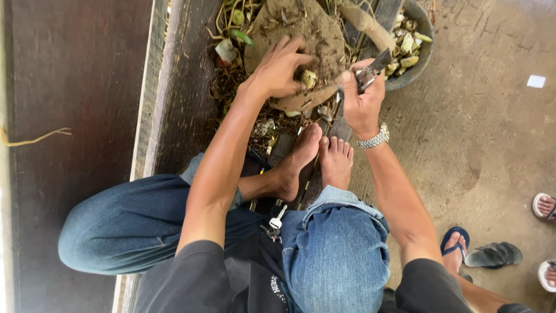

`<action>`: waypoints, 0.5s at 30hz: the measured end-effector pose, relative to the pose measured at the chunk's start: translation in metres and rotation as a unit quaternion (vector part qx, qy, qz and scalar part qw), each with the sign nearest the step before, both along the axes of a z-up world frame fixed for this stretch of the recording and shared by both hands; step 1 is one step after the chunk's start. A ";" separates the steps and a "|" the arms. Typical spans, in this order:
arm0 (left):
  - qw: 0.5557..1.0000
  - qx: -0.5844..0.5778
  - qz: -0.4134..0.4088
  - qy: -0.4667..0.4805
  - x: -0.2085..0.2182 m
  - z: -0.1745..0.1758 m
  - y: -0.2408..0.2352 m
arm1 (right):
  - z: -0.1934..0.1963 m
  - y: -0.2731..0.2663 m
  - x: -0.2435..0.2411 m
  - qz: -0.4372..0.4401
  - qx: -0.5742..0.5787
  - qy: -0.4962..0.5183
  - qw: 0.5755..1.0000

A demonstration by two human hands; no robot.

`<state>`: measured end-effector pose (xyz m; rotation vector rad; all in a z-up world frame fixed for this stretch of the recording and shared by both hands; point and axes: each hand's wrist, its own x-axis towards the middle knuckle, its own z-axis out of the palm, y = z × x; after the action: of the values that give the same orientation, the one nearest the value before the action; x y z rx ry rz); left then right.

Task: The person sits on a wooden platform and uses a knife to peel and trim small root vegetables on a wooden block. They place the trimmed pieces into a nearby bowl and periodically reach into a green sack to retrieve more vegetables.

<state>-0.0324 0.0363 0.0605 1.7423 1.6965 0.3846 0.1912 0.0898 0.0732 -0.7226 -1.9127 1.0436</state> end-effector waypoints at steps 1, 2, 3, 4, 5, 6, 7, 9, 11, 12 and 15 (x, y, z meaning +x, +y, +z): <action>1.000 0.005 0.000 0.003 0.000 0.009 0.003 | 0.001 0.003 -0.004 0.000 0.005 0.003 1.000; 0.992 0.025 0.053 -0.111 0.001 0.018 0.002 | 0.001 0.001 -0.006 0.019 -0.072 0.015 0.997; 0.968 0.045 0.105 -0.224 0.001 0.026 0.001 | 0.000 0.000 -0.009 0.039 -0.148 0.026 0.988; 0.968 0.047 0.107 -0.221 0.004 0.037 0.002 | 0.007 -0.003 -0.012 0.041 -0.148 0.029 0.988; 0.945 0.087 0.129 -0.287 0.006 0.047 0.003 | 0.013 -0.006 -0.015 0.068 -0.200 0.036 0.977; 0.915 0.125 0.151 -0.352 0.011 0.057 0.003 | 0.019 -0.011 -0.015 0.095 -0.253 0.041 0.962; 0.915 0.125 0.152 -0.351 0.014 0.065 0.006 | 0.023 -0.012 -0.017 0.097 -0.253 0.041 0.962; 0.884 0.166 0.167 -0.404 0.025 0.077 0.009 | 0.029 -0.020 -0.015 0.115 -0.379 0.065 0.916; 0.863 0.175 0.182 -0.438 0.034 0.087 0.012 | 0.035 -0.022 -0.017 0.120 -0.387 0.061 0.912; 0.839 0.180 0.202 -0.473 0.040 0.091 0.011 | 0.038 -0.025 -0.016 0.127 -0.400 0.054 0.906; 0.847 0.188 0.237 -0.438 0.047 0.079 0.016 | 0.042 -0.024 -0.016 0.111 -0.410 0.035 0.905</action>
<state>0.0141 0.0519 0.1400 1.0330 1.3481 1.5582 0.1748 0.0656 0.1154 -0.9042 -1.4677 2.0369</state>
